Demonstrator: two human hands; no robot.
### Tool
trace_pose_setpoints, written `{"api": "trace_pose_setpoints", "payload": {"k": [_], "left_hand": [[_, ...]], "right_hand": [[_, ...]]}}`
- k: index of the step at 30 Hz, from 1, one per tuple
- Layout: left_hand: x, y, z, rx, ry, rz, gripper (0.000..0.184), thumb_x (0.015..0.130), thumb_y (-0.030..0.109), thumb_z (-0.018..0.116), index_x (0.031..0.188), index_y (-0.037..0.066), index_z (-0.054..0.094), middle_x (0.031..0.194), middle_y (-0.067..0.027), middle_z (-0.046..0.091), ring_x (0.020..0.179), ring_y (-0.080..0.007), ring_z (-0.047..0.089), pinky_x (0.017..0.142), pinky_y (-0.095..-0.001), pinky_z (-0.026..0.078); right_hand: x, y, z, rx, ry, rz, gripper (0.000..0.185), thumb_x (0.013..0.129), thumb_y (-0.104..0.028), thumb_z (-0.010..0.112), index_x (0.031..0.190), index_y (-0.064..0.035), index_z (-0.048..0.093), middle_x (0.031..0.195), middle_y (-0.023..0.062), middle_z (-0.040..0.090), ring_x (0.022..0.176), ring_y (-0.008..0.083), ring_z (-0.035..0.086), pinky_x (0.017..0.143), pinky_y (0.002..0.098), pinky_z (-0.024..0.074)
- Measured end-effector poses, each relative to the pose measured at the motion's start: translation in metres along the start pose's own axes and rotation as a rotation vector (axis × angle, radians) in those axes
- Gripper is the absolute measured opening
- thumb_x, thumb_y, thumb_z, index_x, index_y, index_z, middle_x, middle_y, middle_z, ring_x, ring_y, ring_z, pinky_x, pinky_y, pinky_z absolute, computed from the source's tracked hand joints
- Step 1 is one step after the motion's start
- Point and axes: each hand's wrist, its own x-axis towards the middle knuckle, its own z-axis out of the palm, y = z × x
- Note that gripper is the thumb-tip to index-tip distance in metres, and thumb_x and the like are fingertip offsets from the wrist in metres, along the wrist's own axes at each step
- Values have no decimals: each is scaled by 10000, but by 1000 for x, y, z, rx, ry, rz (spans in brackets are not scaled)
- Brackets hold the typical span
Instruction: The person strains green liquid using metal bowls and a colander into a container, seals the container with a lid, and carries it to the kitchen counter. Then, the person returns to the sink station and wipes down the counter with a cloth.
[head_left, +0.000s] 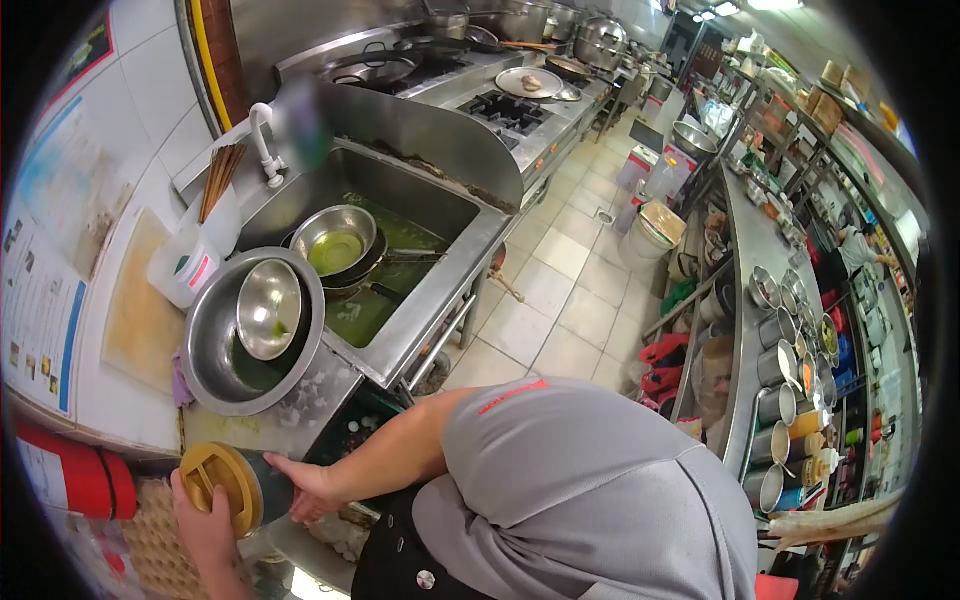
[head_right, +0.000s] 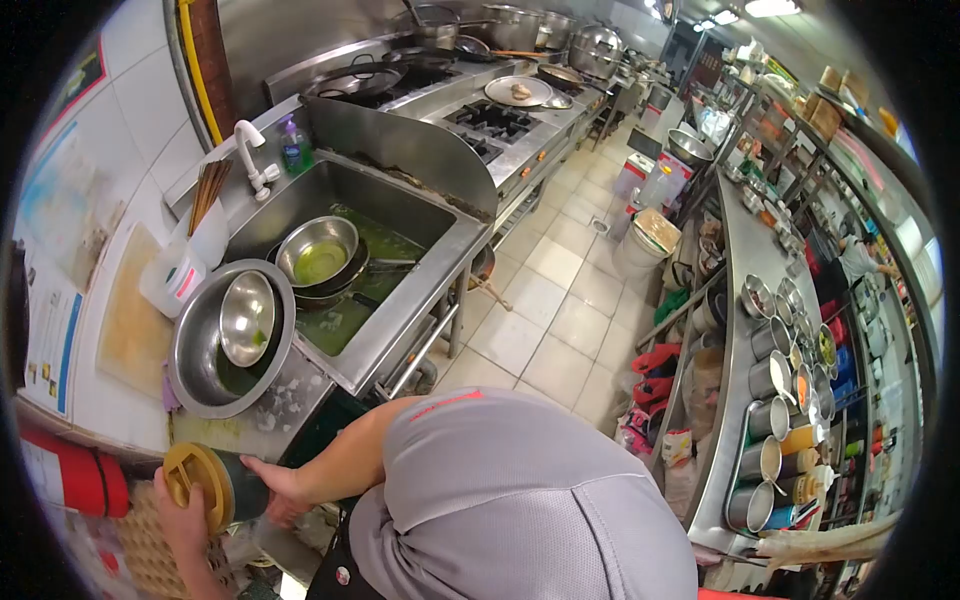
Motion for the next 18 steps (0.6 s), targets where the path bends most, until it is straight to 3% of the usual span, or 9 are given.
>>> {"api": "trace_pose_setpoints", "payload": {"k": [2, 5, 6, 9, 11, 12, 15, 18], "left_hand": [[-9, 3, 0, 55, 9, -49, 667, 822, 171, 639, 1407, 12, 361, 1333, -237, 475, 1237, -356, 470, 1040, -385, 361], [-31, 26, -3, 121, 20, -134, 684, 829, 193, 631, 1419, 8, 337, 1343, -247, 465, 1246, -365, 459, 1044, -387, 356], [-37, 34, -4, 140, 19, -164, 690, 832, 200, 627, 1423, 5, 328, 1346, -250, 461, 1250, -368, 455, 1046, -389, 355], [-54, 39, 4, 37, 52, 44, 729, 820, 214, 623, 1430, -19, 297, 1339, -266, 470, 1233, -376, 473, 1031, -400, 372], [-68, 66, 6, 131, 32, 5, 706, 835, 230, 615, 1421, -22, 314, 1370, -263, 447, 1258, -371, 457, 1047, -385, 355], [-78, 87, 6, 177, 22, -13, 694, 843, 239, 611, 1417, -23, 322, 1385, -261, 436, 1270, -369, 448, 1055, -377, 347], [-102, 191, -4, 308, -87, -24, 731, 839, 431, 596, 1361, -41, 397, 1284, -289, 506, 1180, -413, 506, 991, -450, 407], [-117, 257, 15, 431, -112, -100, 782, 818, 490, 604, 1384, -2, 383, 1279, -301, 511, 1173, -437, 506, 994, -435, 404]], "right_hand": [[2, 5, -1, -22, -79, -106, 1090, 705, -900, 304, 1363, -38, 415, 1224, 227, 547, 1001, 384, 574, 794, 455, 462], [-13, 5, 6, 30, 92, -49, 1027, 710, -891, 295, 1413, -151, 402, 1306, 171, 528, 1073, 400, 554, 829, 463, 465], [-27, 4, 8, 7, 46, -62, 1030, 713, -889, 293, 1420, -146, 392, 1321, 165, 520, 1101, 406, 541, 845, 474, 464], [-70, 7, 1, -38, -68, -112, 1018, 732, -878, 272, 1436, -147, 367, 1353, 163, 493, 1143, 417, 521, 880, 508, 459], [-89, 13, -7, -33, -119, -153, 980, 756, -864, 238, 1436, -168, 357, 1357, 185, 474, 1116, 418, 528, 883, 528, 455], [-108, 12, -10, -26, -100, -169, 967, 765, -857, 243, 1434, -169, 360, 1363, 175, 471, 1127, 413, 524, 881, 540, 452], [-177, 9, -18, -3, -43, -208, 931, 788, -835, 261, 1434, -171, 362, 1390, 155, 452, 1171, 400, 500, 880, 577, 440], [-246, 5, -44, -5, 21, -264, 891, 816, -801, 295, 1445, -173, 349, 1449, 139, 384, 1250, 386, 438, 911, 592, 419]]}}
